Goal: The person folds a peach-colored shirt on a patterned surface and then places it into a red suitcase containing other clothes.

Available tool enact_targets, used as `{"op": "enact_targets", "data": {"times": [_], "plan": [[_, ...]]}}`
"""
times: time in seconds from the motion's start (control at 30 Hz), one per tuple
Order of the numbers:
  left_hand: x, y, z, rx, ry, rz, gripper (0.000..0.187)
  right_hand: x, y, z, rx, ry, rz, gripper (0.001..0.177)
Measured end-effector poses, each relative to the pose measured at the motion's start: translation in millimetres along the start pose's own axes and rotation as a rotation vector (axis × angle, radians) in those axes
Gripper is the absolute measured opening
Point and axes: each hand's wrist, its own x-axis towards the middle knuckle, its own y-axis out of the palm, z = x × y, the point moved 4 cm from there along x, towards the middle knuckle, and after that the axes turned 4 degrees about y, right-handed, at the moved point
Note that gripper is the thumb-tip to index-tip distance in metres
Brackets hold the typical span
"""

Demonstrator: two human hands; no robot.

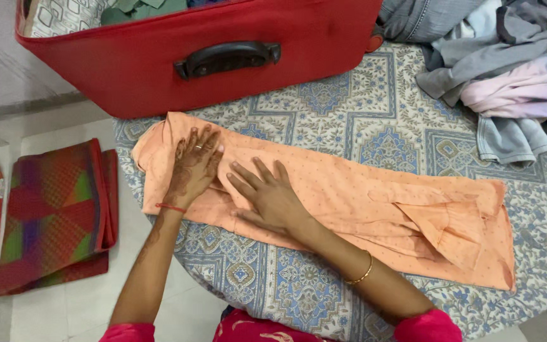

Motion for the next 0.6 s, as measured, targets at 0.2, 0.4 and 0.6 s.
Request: {"op": "enact_targets", "data": {"times": [0.2,0.4,0.6], "plan": [[18.5,7.5,4.2,0.213,-0.052,0.106,0.074,-22.6,4.5,-7.9,-0.006,0.102,0.035,0.079],[25.4,3.4,5.5,0.245,-0.075,0.144,0.073,-48.6,-1.6,-15.2,-0.04,0.096,0.001,0.079],[-21.7,-46.2,-5.0,0.031,-0.116,-0.245,0.048,-50.3,-10.5,-9.2,0.05,0.084,-0.06,0.077]]}}
